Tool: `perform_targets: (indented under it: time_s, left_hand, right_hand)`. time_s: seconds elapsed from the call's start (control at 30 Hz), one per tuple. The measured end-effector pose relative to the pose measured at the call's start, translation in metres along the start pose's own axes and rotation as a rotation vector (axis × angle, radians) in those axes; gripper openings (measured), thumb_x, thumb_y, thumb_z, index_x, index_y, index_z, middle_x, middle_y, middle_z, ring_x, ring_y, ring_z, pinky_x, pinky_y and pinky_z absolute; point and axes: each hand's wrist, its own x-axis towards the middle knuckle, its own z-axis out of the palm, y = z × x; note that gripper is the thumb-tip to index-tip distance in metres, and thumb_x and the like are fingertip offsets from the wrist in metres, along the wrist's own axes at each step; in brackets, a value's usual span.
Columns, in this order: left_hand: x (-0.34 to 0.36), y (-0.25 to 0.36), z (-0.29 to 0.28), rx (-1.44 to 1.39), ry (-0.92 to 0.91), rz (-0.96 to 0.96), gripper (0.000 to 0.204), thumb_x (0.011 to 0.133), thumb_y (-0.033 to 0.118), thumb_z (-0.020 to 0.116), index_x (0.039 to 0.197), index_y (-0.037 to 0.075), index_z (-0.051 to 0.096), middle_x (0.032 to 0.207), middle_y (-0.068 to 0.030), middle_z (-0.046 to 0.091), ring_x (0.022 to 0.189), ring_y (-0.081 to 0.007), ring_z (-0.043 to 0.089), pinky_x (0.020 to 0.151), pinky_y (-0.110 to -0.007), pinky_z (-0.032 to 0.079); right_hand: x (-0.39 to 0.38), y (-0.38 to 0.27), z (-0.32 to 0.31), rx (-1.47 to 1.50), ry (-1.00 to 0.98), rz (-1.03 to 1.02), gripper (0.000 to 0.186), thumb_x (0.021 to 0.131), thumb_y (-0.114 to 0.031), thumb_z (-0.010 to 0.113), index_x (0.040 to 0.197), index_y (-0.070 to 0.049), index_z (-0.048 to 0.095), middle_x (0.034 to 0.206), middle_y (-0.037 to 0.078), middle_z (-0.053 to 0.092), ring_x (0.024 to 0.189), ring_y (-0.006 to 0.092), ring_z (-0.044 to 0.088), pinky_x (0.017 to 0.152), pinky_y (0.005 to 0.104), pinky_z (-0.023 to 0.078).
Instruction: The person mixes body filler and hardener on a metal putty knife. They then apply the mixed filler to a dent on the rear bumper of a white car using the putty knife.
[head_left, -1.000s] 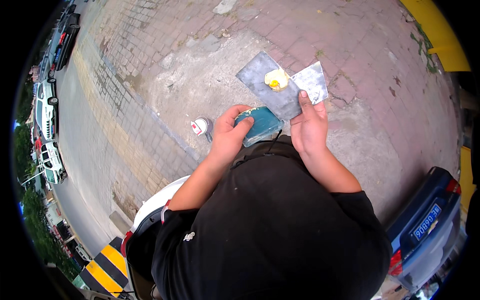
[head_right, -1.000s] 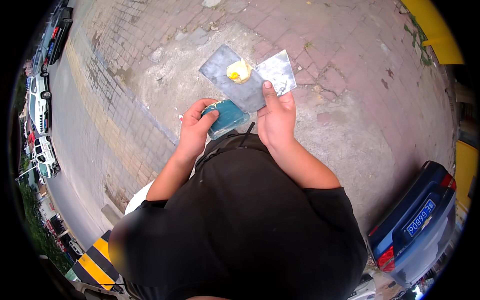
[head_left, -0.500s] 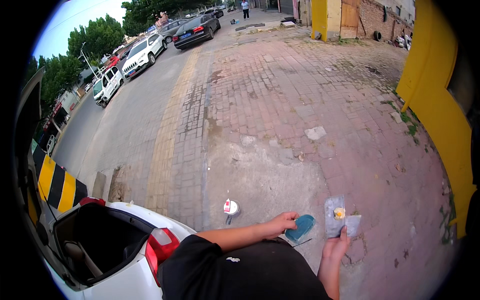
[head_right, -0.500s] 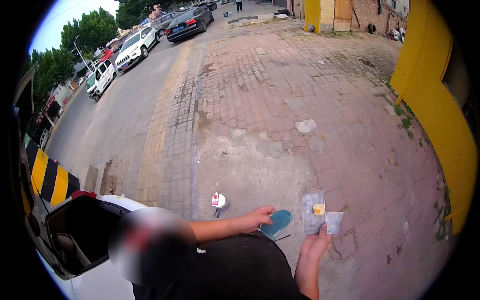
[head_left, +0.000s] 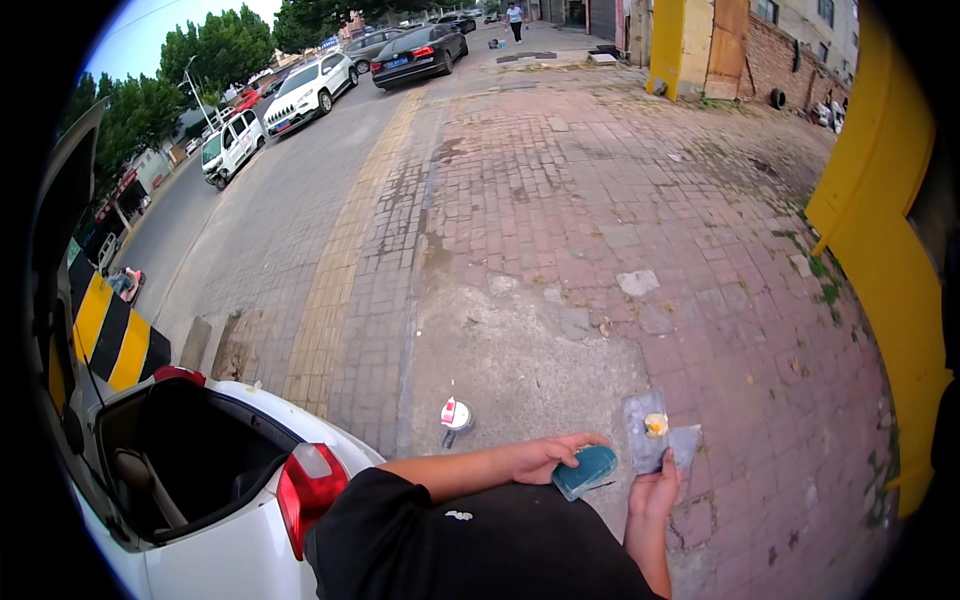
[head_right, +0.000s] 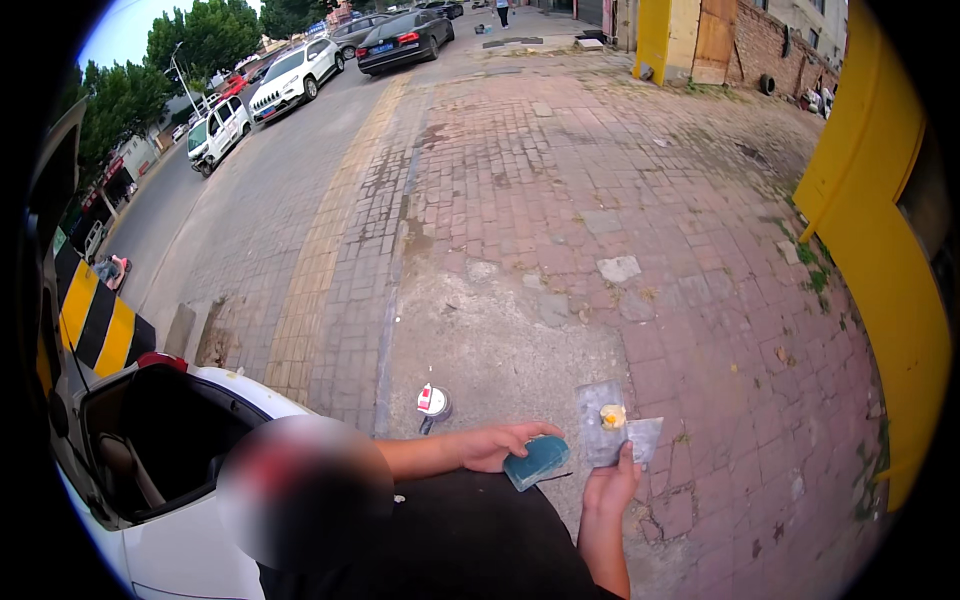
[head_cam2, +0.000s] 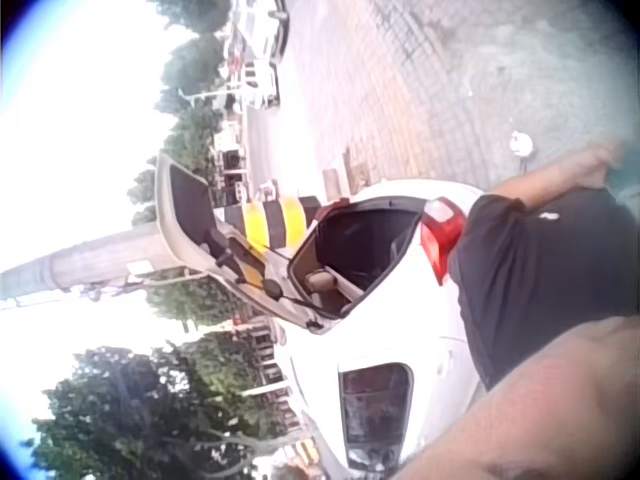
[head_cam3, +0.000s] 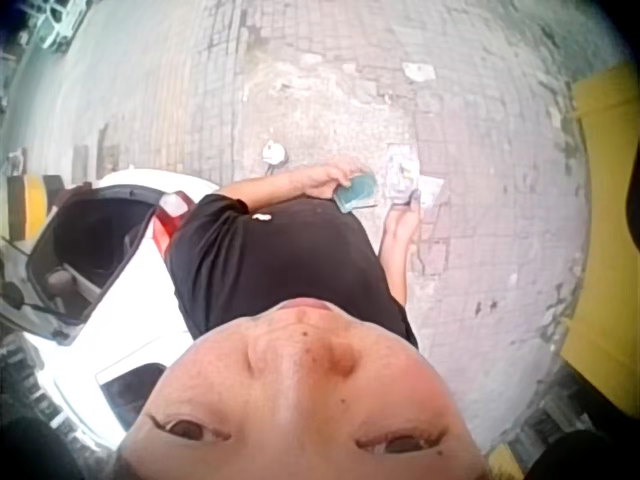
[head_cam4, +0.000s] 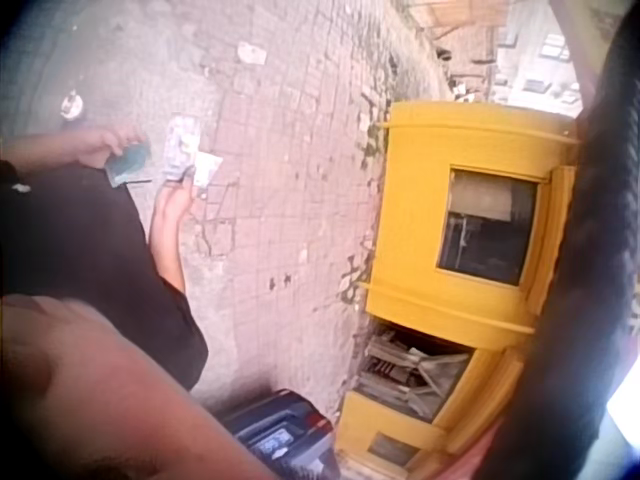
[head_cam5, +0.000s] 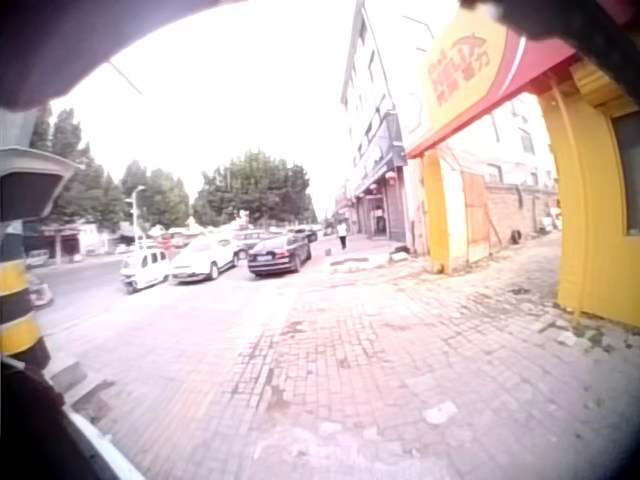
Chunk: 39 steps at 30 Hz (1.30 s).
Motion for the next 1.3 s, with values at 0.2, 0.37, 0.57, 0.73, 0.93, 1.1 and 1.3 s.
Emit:
perform_targets:
  time_s: [0.2, 0.37, 0.57, 0.73, 0.93, 1.1, 1.3]
  left_hand:
    - [-0.006, 0.003, 0.001, -0.051, -0.097, 0.015, 0.075, 0.083, 0.007, 0.065, 0.149, 0.01, 0.031, 0.138, -0.0174, 0.051, 0.124, -0.0302, 0.055, 0.107, -0.044, 0.044]
    - [-0.007, 0.013, 0.015, -0.01, -0.156, -0.007, 0.07, 0.086, 0.008, 0.065, 0.147, 0.012, 0.031, 0.137, -0.0194, 0.05, 0.124, -0.0329, 0.055, 0.106, -0.047, 0.044]
    - [-0.005, 0.013, 0.007, -0.034, -0.099, 0.025, 0.04, 0.09, 0.013, 0.062, 0.126, 0.011, 0.044, 0.111, -0.0105, 0.052, 0.101, -0.0247, 0.058, 0.089, -0.04, 0.049]
    - [-0.004, 0.016, -0.024, -0.071, 0.102, 0.076, 0.024, 0.098, 0.024, 0.05, 0.077, 0.011, 0.048, 0.087, -0.0053, 0.049, 0.079, -0.019, 0.052, 0.074, -0.034, 0.044]
    - [-0.021, 0.039, -0.056, -0.1, -0.092, 0.117, 0.044, 0.097, 0.026, 0.047, 0.056, 0.012, 0.036, 0.065, -0.0024, 0.041, 0.068, -0.0189, 0.047, 0.068, -0.033, 0.04]
    - [-0.049, 0.071, -0.063, -0.152, -0.224, 0.191, 0.046, 0.096, 0.025, 0.047, 0.053, 0.012, 0.037, 0.062, -0.0025, 0.041, 0.065, -0.0183, 0.047, 0.065, -0.032, 0.04]
    - [-0.103, 0.104, -0.104, -0.019, -0.127, 0.302, 0.044, 0.096, 0.028, 0.046, 0.056, 0.011, 0.041, 0.059, -0.0045, 0.045, 0.054, -0.0157, 0.043, 0.056, -0.029, 0.039]
  right_hand:
    - [0.003, 0.003, -0.008, -0.013, 0.005, -0.034, 0.036, 0.101, -0.012, 0.054, 0.134, 0.0, 0.047, 0.131, 0.014, 0.058, 0.119, 0.0266, 0.059, 0.102, 0.0434, 0.048]
    - [0.0, 0.0, -0.014, -0.02, 0.003, -0.045, 0.037, 0.101, -0.013, 0.054, 0.135, 0.0, 0.047, 0.132, 0.014, 0.058, 0.119, 0.0266, 0.059, 0.103, 0.0432, 0.047]
    - [-0.006, 0.004, -0.018, 0.01, 0.028, -0.042, 0.037, 0.1, -0.013, 0.056, 0.134, 0.001, 0.048, 0.131, 0.014, 0.059, 0.119, 0.026, 0.059, 0.103, 0.0423, 0.047]
    - [-0.007, 0.011, -0.012, -0.001, 0.083, -0.031, 0.035, 0.1, -0.012, 0.056, 0.132, 0.002, 0.05, 0.131, 0.013, 0.059, 0.118, 0.0256, 0.059, 0.104, 0.0416, 0.047]
    - [-0.003, 0.04, 0.008, -0.004, 0.095, 0.006, 0.032, 0.1, -0.013, 0.057, 0.127, 0.003, 0.052, 0.13, 0.014, 0.06, 0.117, 0.025, 0.06, 0.105, 0.041, 0.047]
    - [0.02, 0.074, 0.019, -0.007, 0.047, 0.07, 0.031, 0.1, -0.014, 0.056, 0.125, 0.005, 0.053, 0.129, 0.016, 0.06, 0.117, 0.0248, 0.06, 0.104, 0.041, 0.047]
    - [0.049, 0.128, 0.064, -0.043, -0.039, 0.221, 0.037, 0.099, -0.016, 0.059, 0.129, 0.005, 0.052, 0.13, 0.015, 0.062, 0.116, 0.0234, 0.061, 0.104, 0.038, 0.048]
